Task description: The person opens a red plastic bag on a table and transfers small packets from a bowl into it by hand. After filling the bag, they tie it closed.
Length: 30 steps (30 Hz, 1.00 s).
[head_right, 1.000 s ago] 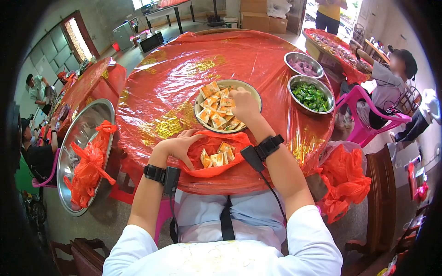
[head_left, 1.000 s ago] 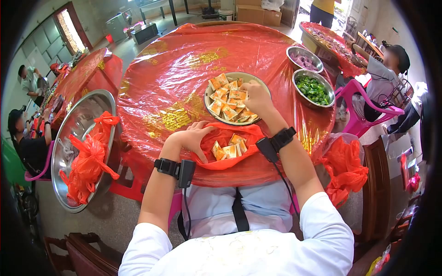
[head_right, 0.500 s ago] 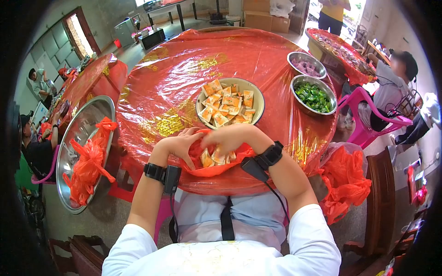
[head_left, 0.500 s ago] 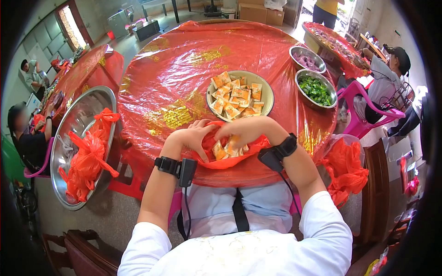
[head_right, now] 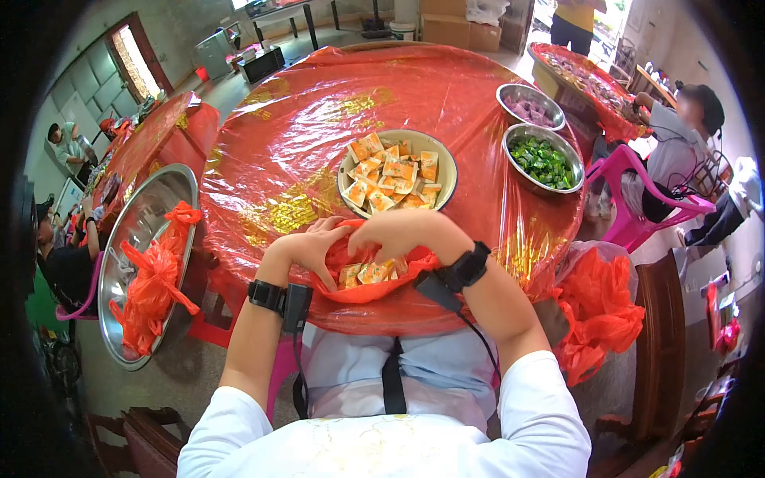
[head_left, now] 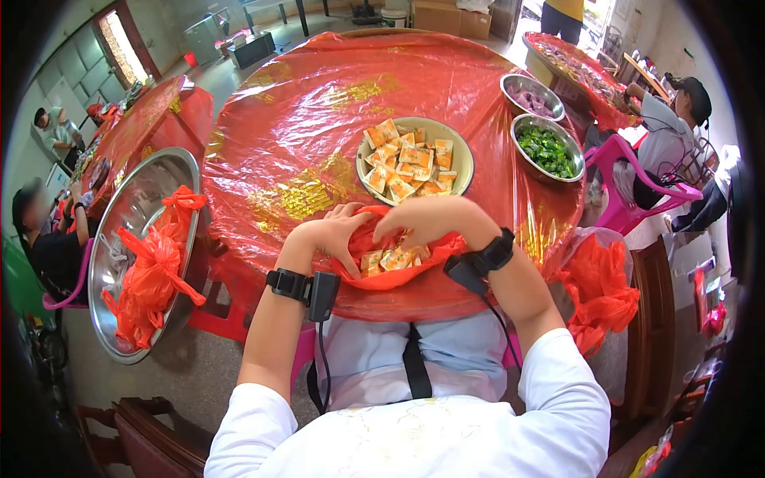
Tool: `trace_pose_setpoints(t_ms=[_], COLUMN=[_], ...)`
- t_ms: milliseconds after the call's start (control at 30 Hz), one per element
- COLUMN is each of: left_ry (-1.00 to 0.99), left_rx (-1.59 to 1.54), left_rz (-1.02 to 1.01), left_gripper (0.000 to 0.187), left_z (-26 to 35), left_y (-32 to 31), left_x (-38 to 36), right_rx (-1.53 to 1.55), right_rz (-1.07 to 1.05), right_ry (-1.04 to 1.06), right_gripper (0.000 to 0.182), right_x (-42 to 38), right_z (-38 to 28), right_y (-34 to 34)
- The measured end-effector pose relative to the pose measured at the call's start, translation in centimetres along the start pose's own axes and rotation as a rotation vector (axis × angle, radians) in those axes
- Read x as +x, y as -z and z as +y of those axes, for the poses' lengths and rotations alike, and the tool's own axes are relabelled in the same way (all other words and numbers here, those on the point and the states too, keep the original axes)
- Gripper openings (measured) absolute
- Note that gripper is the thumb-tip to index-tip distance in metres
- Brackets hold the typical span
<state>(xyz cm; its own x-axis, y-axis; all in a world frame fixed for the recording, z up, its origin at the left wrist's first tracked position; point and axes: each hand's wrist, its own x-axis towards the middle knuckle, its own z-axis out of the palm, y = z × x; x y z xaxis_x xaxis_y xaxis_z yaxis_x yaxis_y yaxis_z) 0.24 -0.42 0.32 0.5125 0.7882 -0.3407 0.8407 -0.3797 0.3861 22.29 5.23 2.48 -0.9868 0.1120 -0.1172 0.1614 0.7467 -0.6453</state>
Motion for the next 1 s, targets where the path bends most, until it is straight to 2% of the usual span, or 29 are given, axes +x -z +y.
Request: trace_pose_setpoints(t_ms=[33, 100, 167, 200, 267, 300, 367, 400, 467, 500, 567, 700, 767, 900, 1000], left_ry=[0.006, 0.01, 0.026, 0.024, 0.028, 0.027, 0.008, 0.006, 0.038, 0.038, 0.047, 0.014, 0.021, 0.025, 0.033], left_rx=[0.01, 0.019, 0.006, 0.005, 0.012, 0.012, 0.005, 0.004, 0.005, 0.004, 0.004, -0.011, -0.018, -0.023, 0.005], left_rz=[-0.008, -0.018, -0.013, -0.014, -0.01, -0.009, 0.003, 0.005, -0.014, -0.012, -0.021, -0.003, 0.0, -0.012, -0.022], left_gripper=[0.126, 0.126, 0.125, 0.125, 0.126, 0.126, 0.126, 0.126, 0.126, 0.126, 0.125, 0.123, 0.123, 0.124, 0.125], left_z=[0.1, 0.2, 0.2, 0.2, 0.1, 0.0, -0.2, 0.0, 0.2, 0.3, 0.3, -0.1, -0.1, 0.1, 0.0], left_y=[0.1, 0.1, 0.1, 0.0, -0.1, -0.1, -0.2, -0.1, 0.1, 0.2, 0.2, -0.1, 0.0, 0.1, 0.1], left_x=[0.0, -0.1, -0.1, 0.0, 0.1, 0.1, 0.1, 0.1, -0.1, -0.1, -0.1, 0.0, 0.0, 0.0, 0.0], right_rx=[0.003, -0.026, -0.162, -0.162, -0.426, -0.427, -0.67, -0.673, -0.65, -0.652, -0.419, -0.496, -0.586, -0.531, -0.568], right_rz=[0.001, 0.215, 0.517, 0.517, 0.941, 0.94, 1.2, 1.199, 0.9, 0.899, 0.738, 0.748, 0.854, 0.833, 0.92], right_ry=[-0.002, -0.178, -0.231, -0.233, -0.322, -0.323, -0.272, -0.273, -0.354, -0.352, -0.47, -0.63, -0.55, -0.564, -0.444], right_gripper=[0.043, 0.037, 0.034, 0.034, 0.038, 0.038, 0.045, 0.045, 0.052, 0.052, 0.051, 0.043, 0.037, 0.036, 0.036], right_x=[-0.4, -1.5, -2.1, -2.4, -2.7, -2.4, -1.8, -1.9, -2.1, -2.2, -2.2, -1.8, -2.0, -2.2, -2.5], right_z=[-0.7, -1.7, 0.6, 1.4, 3.0, 4.1, 6.8, 8.4, 10.7, 10.2, 8.4, 7.9, 7.6, 7.7, 7.7], right_y=[0.9, 3.0, 3.6, 3.7, 3.8, 3.8, 3.2, 2.6, 1.7, 1.9, 2.4, 2.5, 2.4, 2.5, 2.8])
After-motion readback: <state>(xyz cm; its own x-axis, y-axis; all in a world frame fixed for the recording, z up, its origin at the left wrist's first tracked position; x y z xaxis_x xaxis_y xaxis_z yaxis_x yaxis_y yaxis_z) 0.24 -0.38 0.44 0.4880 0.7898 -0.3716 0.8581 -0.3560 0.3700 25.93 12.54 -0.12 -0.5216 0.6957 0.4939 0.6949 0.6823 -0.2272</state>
